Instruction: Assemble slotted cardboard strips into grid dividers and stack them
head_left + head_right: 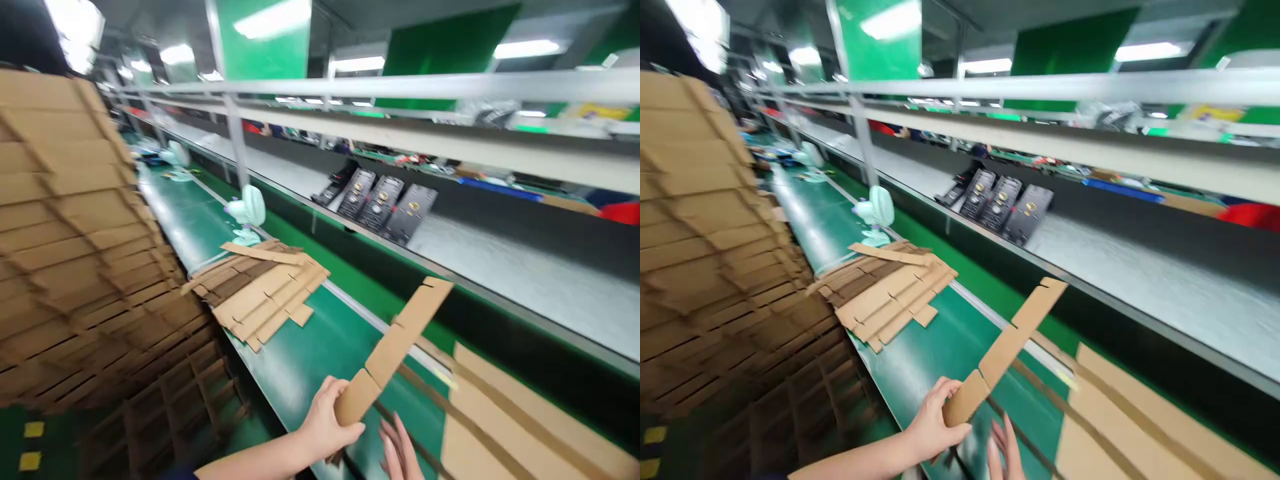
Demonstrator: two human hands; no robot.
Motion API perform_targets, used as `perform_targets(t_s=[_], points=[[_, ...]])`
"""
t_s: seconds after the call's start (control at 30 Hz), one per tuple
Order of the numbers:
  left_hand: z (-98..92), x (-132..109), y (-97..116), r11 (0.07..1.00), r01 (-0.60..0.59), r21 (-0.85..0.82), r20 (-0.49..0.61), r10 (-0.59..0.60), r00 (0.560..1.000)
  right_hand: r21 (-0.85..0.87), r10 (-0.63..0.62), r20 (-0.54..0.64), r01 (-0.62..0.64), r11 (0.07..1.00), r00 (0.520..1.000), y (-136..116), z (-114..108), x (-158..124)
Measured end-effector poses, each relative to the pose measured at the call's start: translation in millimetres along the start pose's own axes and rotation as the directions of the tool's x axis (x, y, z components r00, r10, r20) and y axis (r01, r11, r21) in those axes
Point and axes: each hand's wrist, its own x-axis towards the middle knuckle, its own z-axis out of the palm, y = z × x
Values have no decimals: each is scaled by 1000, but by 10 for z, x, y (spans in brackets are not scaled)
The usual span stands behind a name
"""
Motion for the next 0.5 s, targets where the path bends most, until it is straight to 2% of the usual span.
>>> perform_targets(t_s=[0.07,0.13,0.17,0.23,0.27,0.33,0.4,0.43,0.5], points=[[274,-249,315,994,-87,-65,188,97,977,112,38,112,-50,992,993,-175,-86,-190],[458,-410,480,984,-166,-67,305,179,935,126,34,16,-35,991,999,-192,-302,-262],[543,-440,492,975,-218,-29,382,213,899,117,56,-50,-49,992,997,-114,-476,-271],[732,-431,407,937,-338,92,442,266,857,78,163,-124,-154,985,979,169,-958,-330],[828,-418,337,905,-393,164,455,284,844,40,231,-187,-227,973,955,337,-1244,-400],[994,-408,197,827,-461,321,460,289,840,-66,339,-354,-385,921,872,662,-1831,-592],[1108,-420,95,752,-468,465,466,242,851,-175,378,-485,-511,841,788,947,-2327,-761],[1149,-427,62,720,-457,522,469,205,859,-212,391,-504,-550,808,770,1069,-2508,-815],[1213,-433,27,673,-430,602,476,131,870,-247,422,-471,-575,780,774,1258,-2716,-859]])
